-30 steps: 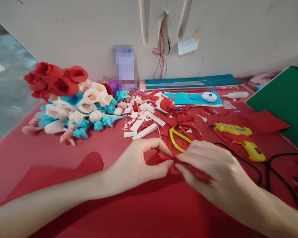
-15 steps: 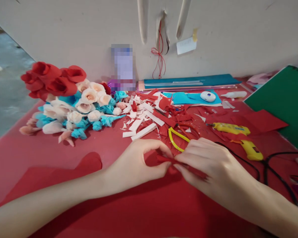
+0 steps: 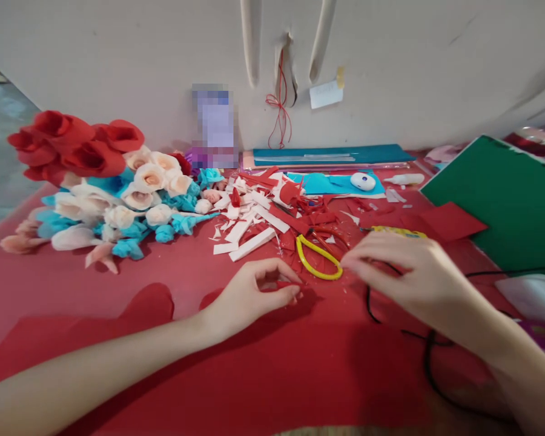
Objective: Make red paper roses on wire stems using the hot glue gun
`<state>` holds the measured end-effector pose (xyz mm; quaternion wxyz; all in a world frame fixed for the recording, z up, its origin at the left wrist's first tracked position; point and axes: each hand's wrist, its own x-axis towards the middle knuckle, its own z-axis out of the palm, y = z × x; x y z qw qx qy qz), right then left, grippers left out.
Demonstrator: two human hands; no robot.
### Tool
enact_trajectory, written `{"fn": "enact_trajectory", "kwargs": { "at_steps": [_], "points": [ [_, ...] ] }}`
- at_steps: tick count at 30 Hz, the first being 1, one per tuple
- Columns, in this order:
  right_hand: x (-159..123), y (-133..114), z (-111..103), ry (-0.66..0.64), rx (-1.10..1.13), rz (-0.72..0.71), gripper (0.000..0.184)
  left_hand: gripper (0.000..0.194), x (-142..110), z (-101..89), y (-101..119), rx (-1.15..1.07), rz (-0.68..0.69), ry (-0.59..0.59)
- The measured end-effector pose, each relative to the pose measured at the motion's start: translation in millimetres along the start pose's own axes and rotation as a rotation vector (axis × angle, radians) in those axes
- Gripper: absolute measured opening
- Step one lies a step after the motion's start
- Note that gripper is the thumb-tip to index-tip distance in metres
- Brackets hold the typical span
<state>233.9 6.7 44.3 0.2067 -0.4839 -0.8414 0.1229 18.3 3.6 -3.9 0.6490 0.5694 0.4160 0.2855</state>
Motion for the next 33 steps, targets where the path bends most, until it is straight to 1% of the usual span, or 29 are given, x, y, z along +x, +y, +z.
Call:
{"fn": "enact_trajectory", "kwargs": {
  "at_steps": [2,3,5,6,7,8,9,10,11,14,17,21,24,29,31,33],
  "points": [
    [-7.4,19.5,-8.7,0.108,-0.187,0.201,0.020,0.013,0.4,0.4,-4.5,0.017,0.009,0.022],
    [-12.1,31.8,-11.5,0.123,-0.241,0.253,0.016,0.013,0.4,0.5,-6.5,0.025,0.016,0.033],
    [-23.3,59.6,-14.0,0.136,-0.324,0.312,0.036,0.013,0.6,0.6,-10.4,0.036,0.027,0.057],
    [-29.5,73.9,-13.7,0.129,-0.367,0.349,0.045,0.013,0.6,0.6,-12.4,0.044,0.032,0.070],
    [-36.0,87.7,-12.6,0.117,-0.408,0.404,0.048,0.013,0.7,0.7,-14.3,0.053,0.036,0.082],
    [-42.3,100.6,-10.9,0.099,-0.442,0.472,0.046,0.013,0.7,0.7,-16.2,0.063,0.040,0.092],
    [-48.1,112.1,-8.7,0.074,-0.466,0.546,0.040,0.013,0.7,0.7,-18.1,0.073,0.045,0.100],
    [-53.2,122.0,-6.2,0.035,-0.477,0.612,0.032,0.013,0.7,0.6,-20.0,0.083,0.049,0.107],
    [-57.1,130.3,-3.7,-0.008,-0.478,0.663,0.030,0.013,0.8,0.6,-21.7,0.092,0.054,0.113],
    [-62.1,146.1,2.2,-0.093,-0.461,0.749,0.027,0.013,0.9,0.2,-25.6,0.114,0.066,0.127],
    [-61.2,152.1,3.9,-0.098,-0.436,0.787,0.028,0.013,1.0,-0.2,-26.4,0.132,0.069,0.123],
    [-61.9,150.1,1.8,-0.019,-0.389,0.807,0.028,0.013,1.1,-0.3,-24.2,0.153,0.071,0.110],
    [-63.4,141.9,-1.4,0.081,-0.352,0.762,0.026,0.011,1.6,0.0,-23.5,0.161,0.074,0.113],
    [-59.9,123.5,-11.9,0.291,-0.315,0.673,0.025,0.012,3.2,-0.2,-24.2,0.171,0.061,0.114],
    [-56.5,119.7,-14.1,0.318,-0.280,0.636,0.028,0.012,3.9,-0.4,-24.0,0.178,0.055,0.117],
    [-53.1,119.5,-11.9,0.286,-0.254,0.606,0.029,0.012,4.3,-0.2,-23.4,0.171,0.048,0.118]
  ]
}}
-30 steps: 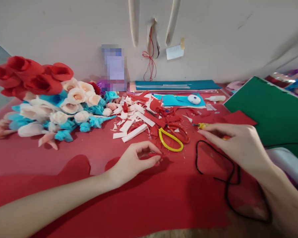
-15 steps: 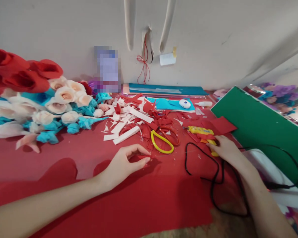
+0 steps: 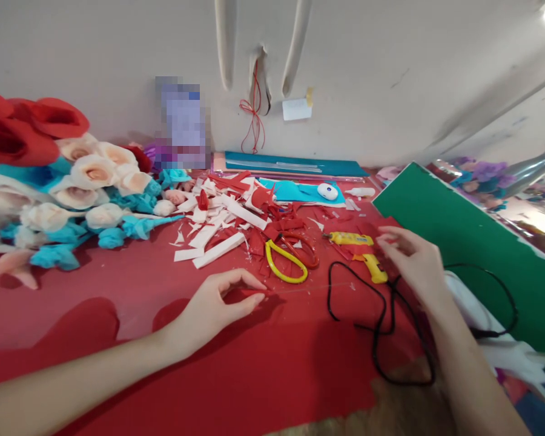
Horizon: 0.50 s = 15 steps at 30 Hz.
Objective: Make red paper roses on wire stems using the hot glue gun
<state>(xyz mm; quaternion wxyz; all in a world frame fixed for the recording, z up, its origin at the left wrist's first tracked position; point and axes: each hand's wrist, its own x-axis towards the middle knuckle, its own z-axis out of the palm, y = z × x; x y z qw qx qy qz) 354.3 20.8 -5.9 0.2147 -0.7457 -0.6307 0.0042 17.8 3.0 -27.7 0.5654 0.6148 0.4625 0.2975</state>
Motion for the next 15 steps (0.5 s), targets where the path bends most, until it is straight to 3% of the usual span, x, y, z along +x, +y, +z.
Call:
{"fn": "enact_trajectory", "kwargs": {
  "at_steps": [5,8,15],
  "points": [
    [1.3,-0.8,15.4,-0.098,-0.072,-0.028,0.026,0.013,-0.7,1.1,-0.1,-0.040,0.001,-0.020],
    [7.4,-0.6,12.1,-0.106,-0.084,-0.014,0.025,0.014,-1.3,0.9,-1.7,-0.052,0.003,-0.024],
    [63.4,9.0,-9.3,-0.046,-0.132,0.134,0.029,0.017,-2.9,-0.1,-0.5,-0.074,-0.006,-0.035]
  ]
}}
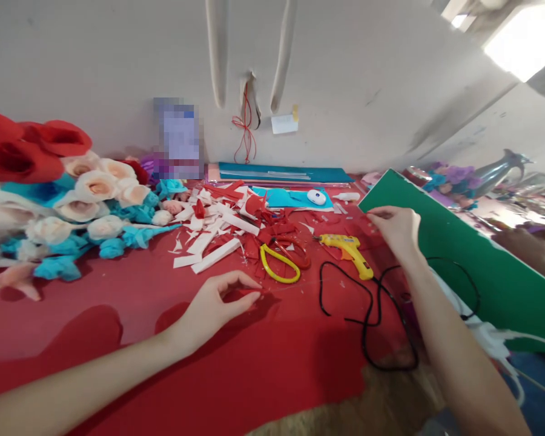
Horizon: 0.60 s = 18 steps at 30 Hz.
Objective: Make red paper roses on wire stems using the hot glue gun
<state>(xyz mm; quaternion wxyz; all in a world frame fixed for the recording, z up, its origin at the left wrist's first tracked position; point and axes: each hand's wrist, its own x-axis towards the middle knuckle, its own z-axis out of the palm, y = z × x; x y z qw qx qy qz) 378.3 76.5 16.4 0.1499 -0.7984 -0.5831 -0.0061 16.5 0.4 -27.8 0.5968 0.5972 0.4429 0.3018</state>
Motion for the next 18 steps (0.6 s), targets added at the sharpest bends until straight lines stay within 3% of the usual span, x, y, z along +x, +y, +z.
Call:
{"fn": "enact_trajectory", "kwargs": {
  "at_steps": [5,11,14,18],
  "points": [
    [14.2,3.9,2.2,-0.049,-0.081,-0.020,0.030,0.015,-0.1,0.2,3.8,0.011,0.017,0.007],
    [-14.9,7.7,-7.4,0.065,-0.138,-0.106,0.030,0.015,0.6,0.4,3.6,0.004,0.030,0.014],
    [-35.8,15.7,-0.8,-0.046,-0.136,-0.153,0.029,0.014,0.7,-0.1,1.4,0.011,0.039,0.024],
    [-58.6,24.3,23.6,-0.221,-0.108,-0.140,0.026,0.018,0.4,-0.3,0.1,0.039,0.047,0.034]
  ]
}}
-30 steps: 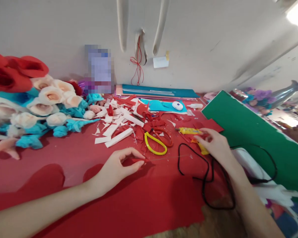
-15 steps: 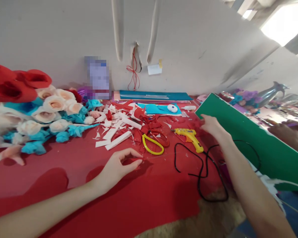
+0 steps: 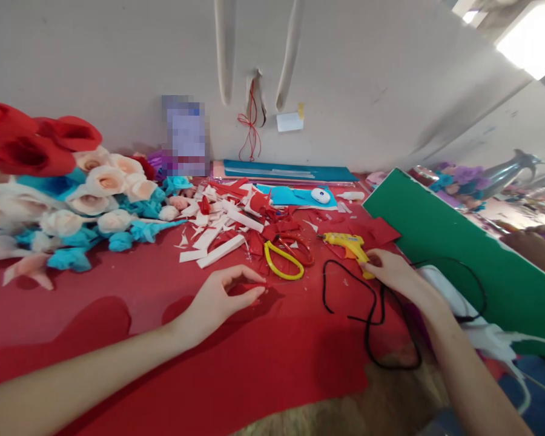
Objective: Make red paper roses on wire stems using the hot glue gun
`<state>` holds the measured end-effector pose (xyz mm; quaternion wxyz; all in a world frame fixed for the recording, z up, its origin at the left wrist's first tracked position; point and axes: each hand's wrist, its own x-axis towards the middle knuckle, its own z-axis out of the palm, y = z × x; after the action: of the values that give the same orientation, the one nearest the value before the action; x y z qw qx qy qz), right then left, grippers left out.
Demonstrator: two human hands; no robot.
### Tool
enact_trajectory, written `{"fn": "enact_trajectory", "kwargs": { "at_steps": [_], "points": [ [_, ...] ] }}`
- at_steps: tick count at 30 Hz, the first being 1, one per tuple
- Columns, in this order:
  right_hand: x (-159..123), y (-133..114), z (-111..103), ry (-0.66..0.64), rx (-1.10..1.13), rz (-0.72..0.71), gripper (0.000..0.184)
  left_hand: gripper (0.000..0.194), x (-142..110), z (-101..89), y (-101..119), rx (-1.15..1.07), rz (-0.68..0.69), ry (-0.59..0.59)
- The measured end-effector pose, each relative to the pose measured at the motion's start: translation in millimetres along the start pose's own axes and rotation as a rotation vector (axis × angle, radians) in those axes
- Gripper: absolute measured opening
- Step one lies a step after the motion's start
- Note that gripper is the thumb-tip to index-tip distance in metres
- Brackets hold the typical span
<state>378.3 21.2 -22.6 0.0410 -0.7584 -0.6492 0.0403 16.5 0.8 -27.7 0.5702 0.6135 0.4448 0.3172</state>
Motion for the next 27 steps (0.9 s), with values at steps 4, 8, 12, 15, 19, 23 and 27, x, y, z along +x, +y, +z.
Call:
{"fn": "enact_trajectory", "kwargs": {
  "at_steps": [4,8,12,15,19,23,27],
  "points": [
    [-2.2,-6.1,17.9,0.041,0.051,0.029,0.029,0.019,-1.6,0.8,2.5,0.050,0.019,-0.011],
    [0.9,-14.2,16.5,0.185,0.150,0.051,0.030,0.019,-3.2,0.6,5.3,0.084,0.032,-0.028],
    [-2.9,-22.1,7.9,0.304,0.297,0.087,0.031,0.019,-3.5,-0.7,6.0,0.094,0.035,-0.032],
    [-10.9,-31.4,-0.5,0.310,0.445,0.105,0.030,0.018,-2.8,-1.0,5.4,0.090,0.034,-0.028],
    [-26.6,-49.9,-19.6,0.274,0.619,0.076,0.037,0.017,-1.6,-0.6,4.3,0.074,0.040,-0.012],
    [-46.9,-75.6,-43.3,0.202,0.653,0.037,0.046,0.019,-0.8,-0.6,2.5,0.047,0.033,-0.006],
    [-67.9,-101.1,-50.0,0.236,0.499,0.048,0.049,0.020,-0.5,-0.1,0.0,0.000,0.040,0.010]
  ]
}}
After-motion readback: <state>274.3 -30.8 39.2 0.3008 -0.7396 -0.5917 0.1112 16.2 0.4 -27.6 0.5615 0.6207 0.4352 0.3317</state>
